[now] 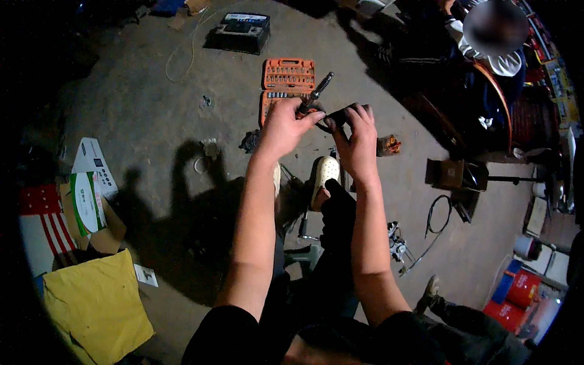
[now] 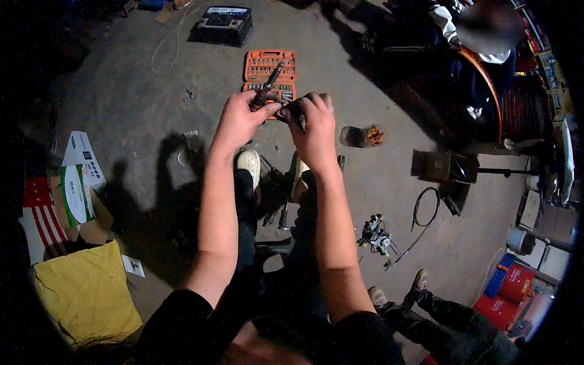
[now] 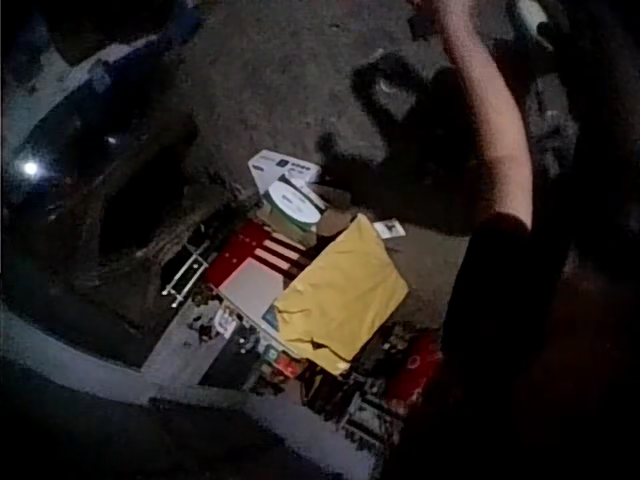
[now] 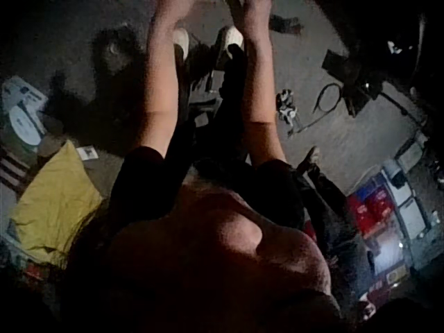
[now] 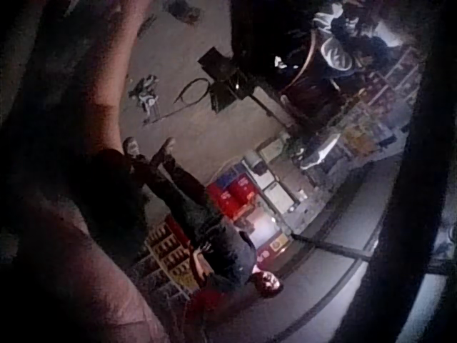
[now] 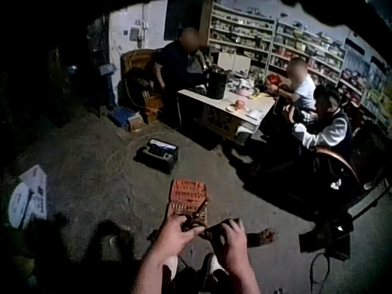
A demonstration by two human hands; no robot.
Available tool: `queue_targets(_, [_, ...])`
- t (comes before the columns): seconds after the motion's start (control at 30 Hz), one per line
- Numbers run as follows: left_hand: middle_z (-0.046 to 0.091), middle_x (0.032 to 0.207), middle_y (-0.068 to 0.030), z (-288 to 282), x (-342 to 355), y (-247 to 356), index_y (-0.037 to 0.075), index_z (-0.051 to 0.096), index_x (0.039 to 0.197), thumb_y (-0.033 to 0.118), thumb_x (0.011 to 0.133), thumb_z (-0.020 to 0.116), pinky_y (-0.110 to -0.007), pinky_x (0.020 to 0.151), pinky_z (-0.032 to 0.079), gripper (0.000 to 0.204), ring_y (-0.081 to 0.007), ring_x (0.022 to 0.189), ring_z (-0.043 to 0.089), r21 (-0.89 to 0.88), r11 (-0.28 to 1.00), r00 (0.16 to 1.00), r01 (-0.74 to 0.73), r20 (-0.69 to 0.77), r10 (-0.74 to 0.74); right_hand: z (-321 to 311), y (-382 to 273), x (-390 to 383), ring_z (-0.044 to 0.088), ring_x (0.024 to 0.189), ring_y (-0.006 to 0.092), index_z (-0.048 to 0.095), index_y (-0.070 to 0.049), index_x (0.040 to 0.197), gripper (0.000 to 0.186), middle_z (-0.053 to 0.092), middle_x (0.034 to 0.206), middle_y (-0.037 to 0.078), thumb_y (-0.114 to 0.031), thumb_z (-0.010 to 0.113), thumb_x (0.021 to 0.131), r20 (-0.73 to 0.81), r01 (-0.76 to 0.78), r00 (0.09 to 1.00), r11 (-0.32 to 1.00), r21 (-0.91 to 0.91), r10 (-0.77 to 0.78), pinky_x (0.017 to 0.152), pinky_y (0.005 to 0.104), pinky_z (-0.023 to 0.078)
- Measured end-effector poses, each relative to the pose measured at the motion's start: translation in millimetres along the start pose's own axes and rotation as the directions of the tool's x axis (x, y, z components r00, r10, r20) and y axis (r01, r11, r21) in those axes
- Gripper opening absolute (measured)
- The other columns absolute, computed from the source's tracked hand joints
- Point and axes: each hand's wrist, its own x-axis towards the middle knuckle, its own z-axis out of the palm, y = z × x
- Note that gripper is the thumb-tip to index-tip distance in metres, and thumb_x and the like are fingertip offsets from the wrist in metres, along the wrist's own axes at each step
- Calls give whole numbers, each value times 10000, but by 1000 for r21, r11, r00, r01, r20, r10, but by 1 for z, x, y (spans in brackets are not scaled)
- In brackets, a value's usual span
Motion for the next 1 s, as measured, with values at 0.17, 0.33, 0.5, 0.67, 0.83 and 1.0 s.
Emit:
queue_targets(0.17, [574, 646, -20, -11, -1, -4, -25, 604, 821, 139, 750, 672, -249, 555, 404, 191, -88, 588, 481, -57, 995, 992, 79, 106, -73, 4, -1, -4, 450, 755, 321, 568, -14, 751, 150, 511, 736, 116, -45, 676, 652, 36, -45, 998, 999, 18, 44, 664, 383, 395])
queue_targets(0.33, [559, 633, -4, -16, -4, 2, -2, 614, 820, 133, 748, 676, -231, 489, 382, 165, -73, 544, 470, -69, 980, 972, 184, 160, -171, -1, 4, -4, 522, 726, 175, 584, 2, 778, 162, 583, 797, 80, -81, 695, 695, 256, -472, 878, 817, 331, 404, 663, 299, 415])
queue_targets(0.5, [561, 635, 20, -20, -11, 5, 40, 637, 858, 131, 748, 690, -199, 415, 340, 152, -45, 496, 456, -293, 924, 920, 244, 372, -125, -13, 12, -4, 541, 775, 108, 565, 34, 994, 343, 596, 902, 44, -152, 688, 733, 756, -812, 572, 92, 576, 319, 722, 243, 432])
queue_targets(0.67, [568, 647, 29, -10, -11, 2, 61, 629, 844, 139, 739, 707, -192, 404, 345, 151, -47, 494, 465, -592, 786, 954, 180, 299, 6, 4, 12, -13, 515, 766, 113, 507, 4, 1074, 439, 568, 933, 45, -259, 670, 762, 710, -686, 680, -184, 704, 182, 675, 226, 422])
queue_targets(0.83, [560, 670, 21, 7, -3, 1, 65, 605, 803, 146, 741, 705, -194, 418, 356, 143, -54, 523, 473, -736, 632, 970, 243, 194, -146, 14, 10, -9, 515, 725, 110, 537, -24, 1035, 348, 568, 871, 41, -274, 621, 808, 575, -598, 688, -103, 795, 443, 592, 213, 407])
queue_targets(1.0, [545, 658, 12, 8, 1, -2, 42, 606, 810, 153, 764, 679, -204, 433, 366, 140, -62, 523, 467, -635, 746, 969, 200, 14, -248, -9, -4, 4, 563, 748, 141, 572, -12, 981, 265, 609, 838, 73, -229, 600, 833, 435, -626, 677, 153, 765, 593, 616, 260, 456])
